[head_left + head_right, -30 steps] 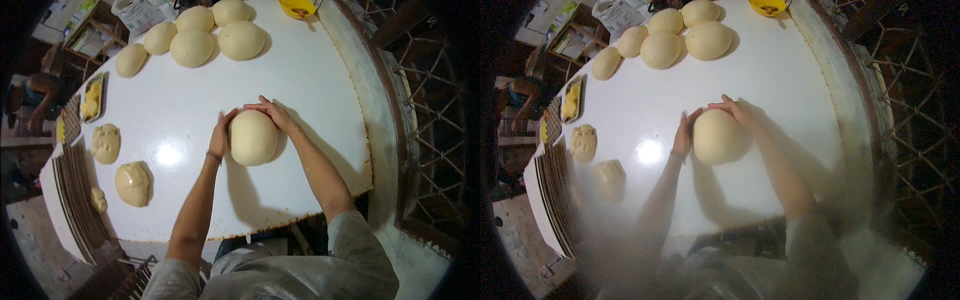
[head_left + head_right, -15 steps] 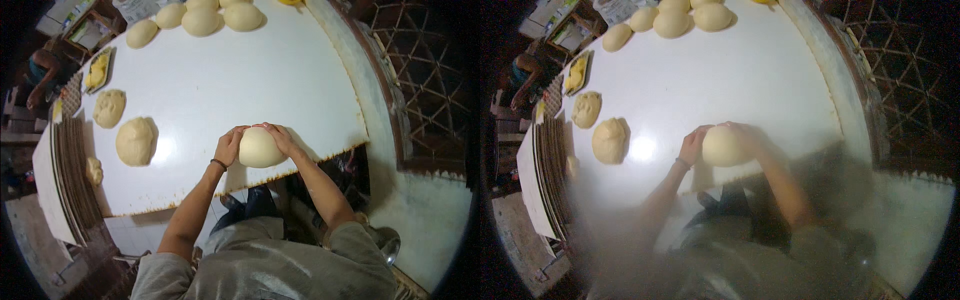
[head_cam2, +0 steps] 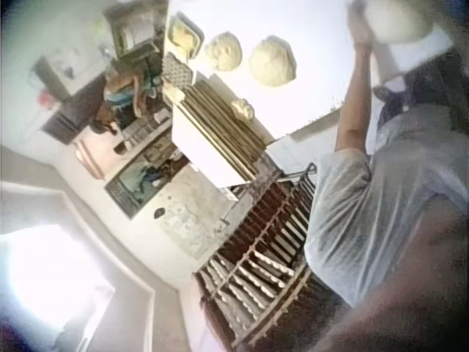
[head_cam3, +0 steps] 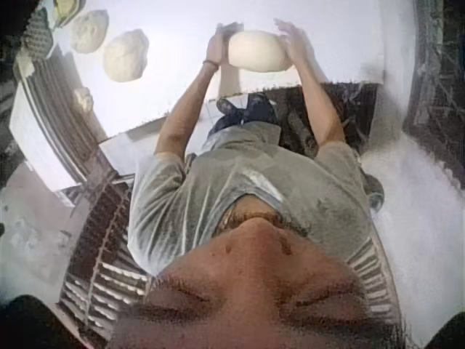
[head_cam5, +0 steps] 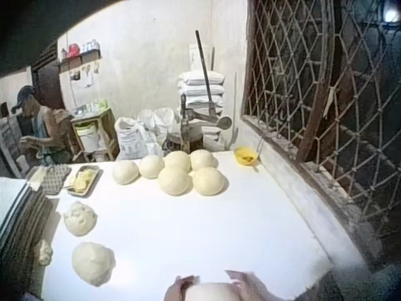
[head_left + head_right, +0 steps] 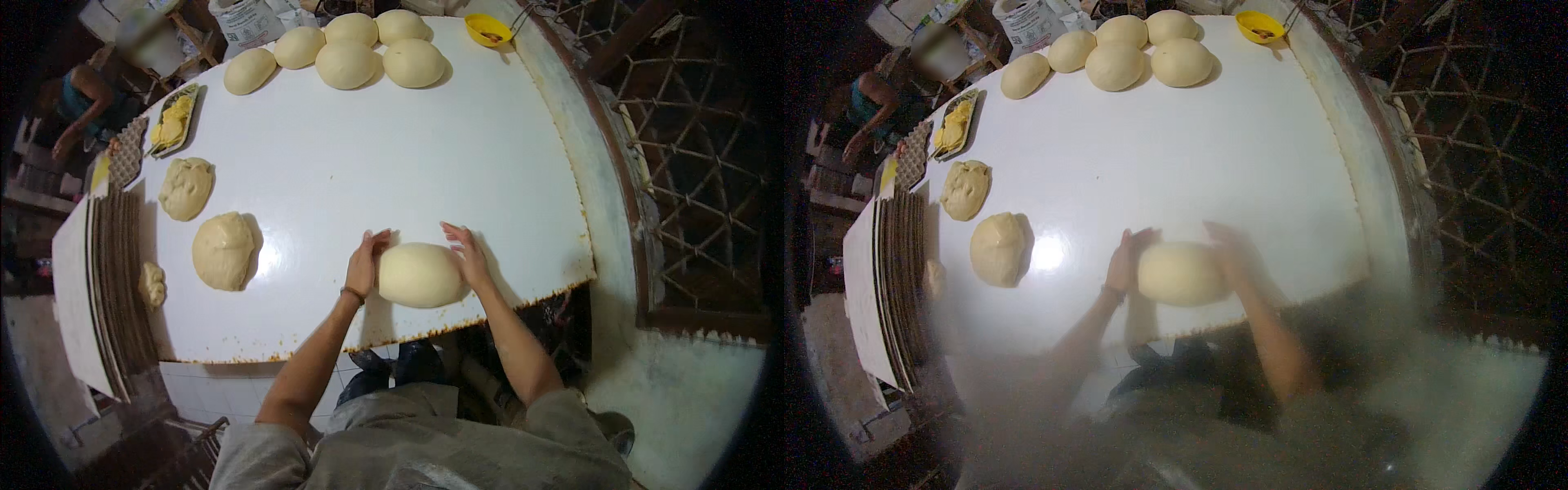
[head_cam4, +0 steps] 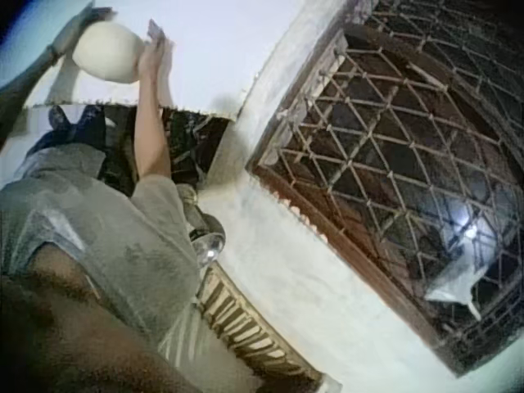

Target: The person kneads dough by hand on a white table, pulling, folding, and rolling it into smooth round shapes and placing them in a row.

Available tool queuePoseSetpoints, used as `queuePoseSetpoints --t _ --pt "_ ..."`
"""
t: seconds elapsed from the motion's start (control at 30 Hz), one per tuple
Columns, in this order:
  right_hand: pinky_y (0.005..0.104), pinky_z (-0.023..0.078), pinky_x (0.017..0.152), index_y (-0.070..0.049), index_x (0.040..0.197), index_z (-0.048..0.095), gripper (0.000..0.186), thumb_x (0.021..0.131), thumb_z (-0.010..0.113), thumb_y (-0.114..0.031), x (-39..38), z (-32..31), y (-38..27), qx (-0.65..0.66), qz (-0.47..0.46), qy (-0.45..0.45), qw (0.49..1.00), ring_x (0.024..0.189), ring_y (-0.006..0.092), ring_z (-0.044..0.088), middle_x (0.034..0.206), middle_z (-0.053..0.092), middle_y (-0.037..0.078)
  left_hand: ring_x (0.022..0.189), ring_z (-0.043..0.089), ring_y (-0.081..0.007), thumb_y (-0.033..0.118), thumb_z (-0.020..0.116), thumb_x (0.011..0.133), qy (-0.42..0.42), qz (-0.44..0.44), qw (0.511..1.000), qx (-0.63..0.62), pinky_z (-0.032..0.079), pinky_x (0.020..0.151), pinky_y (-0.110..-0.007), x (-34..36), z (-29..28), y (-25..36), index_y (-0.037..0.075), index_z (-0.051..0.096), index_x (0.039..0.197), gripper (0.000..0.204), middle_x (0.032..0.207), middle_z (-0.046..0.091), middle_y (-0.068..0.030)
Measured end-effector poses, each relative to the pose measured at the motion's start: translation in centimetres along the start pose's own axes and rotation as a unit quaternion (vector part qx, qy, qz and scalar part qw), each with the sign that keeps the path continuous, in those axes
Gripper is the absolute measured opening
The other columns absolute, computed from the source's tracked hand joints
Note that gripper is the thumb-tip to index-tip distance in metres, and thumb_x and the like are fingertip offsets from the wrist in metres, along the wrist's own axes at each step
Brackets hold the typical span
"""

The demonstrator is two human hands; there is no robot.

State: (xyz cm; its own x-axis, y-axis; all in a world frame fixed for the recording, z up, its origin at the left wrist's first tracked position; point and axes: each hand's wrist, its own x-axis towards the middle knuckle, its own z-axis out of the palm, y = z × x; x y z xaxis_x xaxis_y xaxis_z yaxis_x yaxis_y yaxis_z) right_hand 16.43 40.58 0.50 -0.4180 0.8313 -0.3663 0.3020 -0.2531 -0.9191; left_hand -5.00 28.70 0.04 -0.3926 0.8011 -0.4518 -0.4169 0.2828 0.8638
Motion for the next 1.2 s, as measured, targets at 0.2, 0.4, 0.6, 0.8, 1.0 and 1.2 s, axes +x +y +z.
queuePoseSetpoints --t 0.2,0.4,0.6,0.8,1.0,1.2 --pt "0.0477 0.040 0.122 -0.007 0.160 0.047 0.075 0.111 0.040 -0.063 -0.9 0.4 4.9 0.514 0.084 -0.110 0.846 0.144 0.0310 0.053 0.157 0.056 0.014 0.150 0.046 -0.0235 0.037 0.023 0.121 -0.031 0.015 0.978 -0.208 0.034 0.128 -0.040 -2.7 4.8 -2.1 0.002 0.041 0.163 0.057 0.166 0.047 -0.0142" --pt "0.0492 0.050 0.114 -0.011 0.157 0.052 0.068 0.109 0.046 -0.060 0.3 2.4 -2.3 0.619 0.193 -0.253 0.718 0.133 0.0324 0.064 0.150 0.062 0.014 0.141 0.057 -0.0263 0.050 0.033 0.117 0.065 0.146 0.982 0.102 0.045 0.120 -0.041 -5.9 5.3 5.6 0.002 0.049 0.159 0.066 0.155 0.059 -0.0160" --pt "0.0450 0.044 0.119 -0.007 0.158 0.052 0.075 0.110 0.044 -0.064 -0.8 7.6 -5.5 0.313 0.125 -0.238 0.911 0.142 0.0271 0.056 0.151 0.062 0.015 0.130 0.067 -0.0309 0.061 0.035 0.111 0.047 -0.007 0.954 -0.296 0.053 0.113 -0.045 -9.0 0.6 5.7 0.004 0.057 0.151 0.073 0.145 0.066 -0.0165" --pt "0.0537 0.049 0.116 -0.012 0.155 0.053 0.075 0.107 0.048 -0.069 1.5 15.6 -5.1 0.481 0.286 -0.251 0.790 0.141 0.0315 0.058 0.153 0.061 0.011 0.140 0.056 -0.0335 0.040 0.033 0.116 0.028 0.204 0.947 0.245 0.038 0.123 -0.042 -6.5 -8.1 10.3 -0.001 0.054 0.153 0.059 0.149 0.063 -0.0193" --pt "0.0551 0.048 0.117 -0.015 0.158 0.051 0.075 0.106 0.047 -0.069 9.4 25.0 -16.8 0.573 0.141 -0.221 0.776 0.143 0.0318 0.056 0.155 0.059 0.011 0.149 0.043 -0.0251 0.030 0.040 0.117 0.272 0.274 0.922 -0.039 0.028 0.126 -0.038 -4.4 -23.7 23.7 -0.001 0.058 0.148 0.047 0.157 0.053 -0.0144" --pt "0.0566 0.046 0.119 -0.018 0.160 0.048 0.075 0.106 0.047 -0.070 24.4 30.1 -33.0 0.650 -0.055 -0.205 0.730 0.145 0.0322 0.054 0.158 0.056 0.011 0.129 0.055 -0.0220 0.023 0.060 0.111 0.358 0.142 0.914 0.128 0.043 0.114 -0.037 -8.3 -40.0 19.5 0.003 0.065 0.139 0.035 0.139 0.064 -0.0114"
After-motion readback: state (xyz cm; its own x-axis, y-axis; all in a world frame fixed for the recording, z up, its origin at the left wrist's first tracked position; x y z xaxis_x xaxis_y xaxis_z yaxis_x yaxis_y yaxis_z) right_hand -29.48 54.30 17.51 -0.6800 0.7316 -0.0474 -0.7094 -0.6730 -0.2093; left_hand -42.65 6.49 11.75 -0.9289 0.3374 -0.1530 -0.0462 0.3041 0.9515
